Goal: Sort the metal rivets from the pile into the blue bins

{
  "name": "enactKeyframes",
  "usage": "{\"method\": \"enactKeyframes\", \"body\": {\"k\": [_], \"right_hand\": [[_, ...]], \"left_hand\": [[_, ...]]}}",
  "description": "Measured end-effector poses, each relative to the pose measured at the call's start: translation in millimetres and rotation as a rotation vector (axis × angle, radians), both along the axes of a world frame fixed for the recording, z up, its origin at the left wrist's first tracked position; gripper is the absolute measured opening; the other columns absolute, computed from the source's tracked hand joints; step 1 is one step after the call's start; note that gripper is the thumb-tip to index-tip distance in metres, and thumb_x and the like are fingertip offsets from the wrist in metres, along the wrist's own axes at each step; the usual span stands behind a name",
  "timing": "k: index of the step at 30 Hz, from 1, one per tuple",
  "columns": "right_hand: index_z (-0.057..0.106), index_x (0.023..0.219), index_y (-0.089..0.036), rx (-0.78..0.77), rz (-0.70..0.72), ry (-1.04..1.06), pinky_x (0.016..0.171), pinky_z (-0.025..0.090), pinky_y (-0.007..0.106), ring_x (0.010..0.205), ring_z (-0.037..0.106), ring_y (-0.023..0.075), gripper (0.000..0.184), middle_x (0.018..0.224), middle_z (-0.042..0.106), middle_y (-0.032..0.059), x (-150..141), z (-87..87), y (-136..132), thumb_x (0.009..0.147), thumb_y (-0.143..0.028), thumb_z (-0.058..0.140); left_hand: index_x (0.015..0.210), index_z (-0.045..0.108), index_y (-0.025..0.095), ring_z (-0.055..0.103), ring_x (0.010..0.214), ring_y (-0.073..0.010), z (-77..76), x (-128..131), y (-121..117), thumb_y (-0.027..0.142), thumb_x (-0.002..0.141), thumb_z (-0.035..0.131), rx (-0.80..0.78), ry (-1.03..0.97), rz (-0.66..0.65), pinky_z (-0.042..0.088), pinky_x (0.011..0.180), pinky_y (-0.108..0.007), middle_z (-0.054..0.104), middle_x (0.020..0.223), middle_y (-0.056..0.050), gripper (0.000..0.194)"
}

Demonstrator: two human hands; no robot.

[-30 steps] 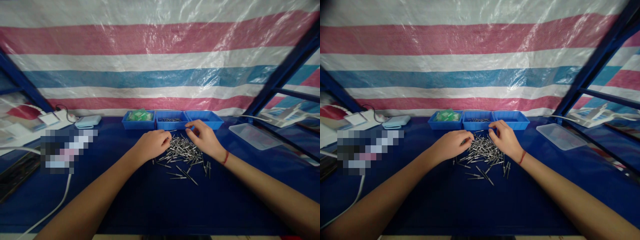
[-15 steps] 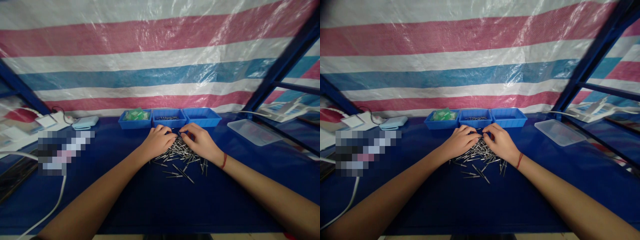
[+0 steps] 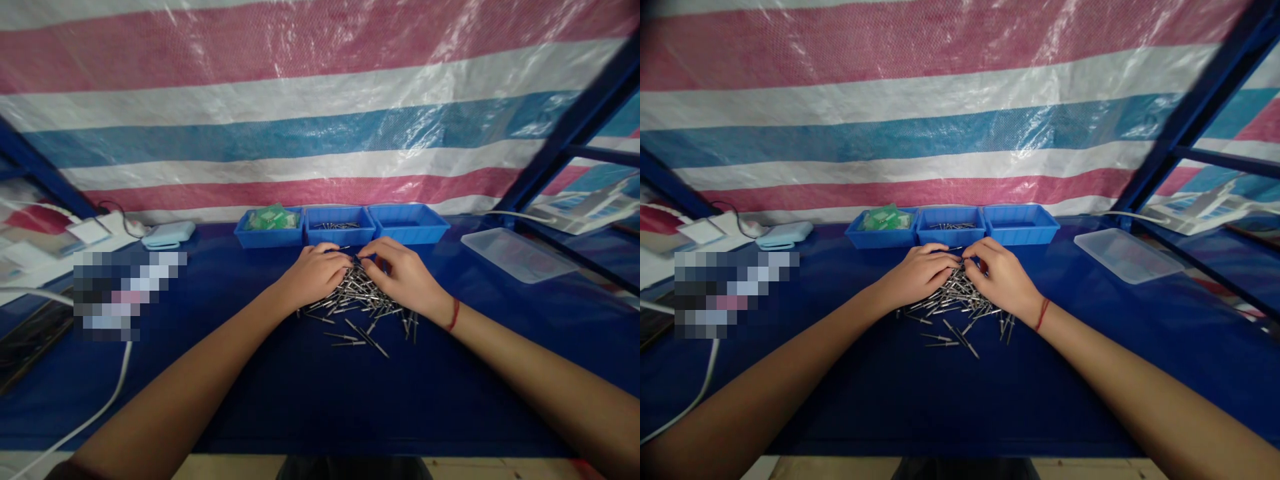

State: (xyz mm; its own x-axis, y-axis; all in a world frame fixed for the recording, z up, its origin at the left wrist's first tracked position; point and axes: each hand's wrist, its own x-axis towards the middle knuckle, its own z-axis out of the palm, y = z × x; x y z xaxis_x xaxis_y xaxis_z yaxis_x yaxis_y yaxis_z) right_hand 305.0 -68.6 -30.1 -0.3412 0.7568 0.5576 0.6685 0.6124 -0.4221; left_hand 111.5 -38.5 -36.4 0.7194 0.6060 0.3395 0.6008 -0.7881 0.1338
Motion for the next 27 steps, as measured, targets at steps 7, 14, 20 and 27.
{"method": "enactKeyframes", "body": {"k": [7, 14, 20, 27], "right_hand": [[0.062, 0.088, -0.017, -0.004, 0.003, -0.007, 0.066, 0.047, 0.03, 0.07, 0.059, 0.0153, 0.013, 0.088, 0.063, 0.0059, -0.9, 1.1, -0.3, 0.082, -0.018, 0.051], [0.062, 0.088, -0.016, -0.014, -0.011, -0.019, 0.066, 0.047, 0.03, 0.071, 0.06, 0.0165, 0.012, 0.087, 0.062, 0.006, -1.4, 1.2, -0.4, 0.081, -0.018, 0.052], [0.063, 0.088, -0.016, -0.013, -0.005, -0.02, 0.065, 0.046, 0.03, 0.073, 0.061, 0.0166, 0.013, 0.088, 0.063, 0.0066, -1.7, 1.3, -1.6, 0.082, -0.018, 0.052], [0.063, 0.087, -0.017, 0.001, -0.017, -0.018, 0.065, 0.047, 0.03, 0.073, 0.061, 0.0164, 0.012, 0.088, 0.063, 0.0064, -2.2, 1.3, -2.0, 0.082, -0.019, 0.052]], "left_hand": [[0.1, 0.063, 0.022, 0.05, 0.104, -0.0214, 4.8, 1.4, -4.8, 0.022, 0.089, 0.044, 0.021, 0.023, 0.016, 0.036, 0.087, -0.038, 0.065, 0.103, -0.001, 0.021], [0.102, 0.064, 0.023, 0.049, 0.101, -0.0224, 5.7, -0.4, -5.1, 0.019, 0.088, 0.042, 0.021, 0.051, 0.047, 0.035, 0.085, -0.039, 0.065, 0.101, -0.003, 0.026], [0.104, 0.063, 0.023, 0.047, 0.104, -0.0252, 6.4, -0.7, -4.9, 0.021, 0.084, 0.046, -0.036, -0.008, 0.068, 0.033, 0.088, -0.043, 0.067, 0.097, -0.003, 0.026], [0.105, 0.063, 0.025, 0.048, 0.1, -0.0237, 7.0, 0.7, -4.0, 0.019, 0.082, 0.047, -0.114, -0.07, 0.072, 0.034, 0.087, -0.041, 0.066, 0.09, -0.002, 0.028]]}}
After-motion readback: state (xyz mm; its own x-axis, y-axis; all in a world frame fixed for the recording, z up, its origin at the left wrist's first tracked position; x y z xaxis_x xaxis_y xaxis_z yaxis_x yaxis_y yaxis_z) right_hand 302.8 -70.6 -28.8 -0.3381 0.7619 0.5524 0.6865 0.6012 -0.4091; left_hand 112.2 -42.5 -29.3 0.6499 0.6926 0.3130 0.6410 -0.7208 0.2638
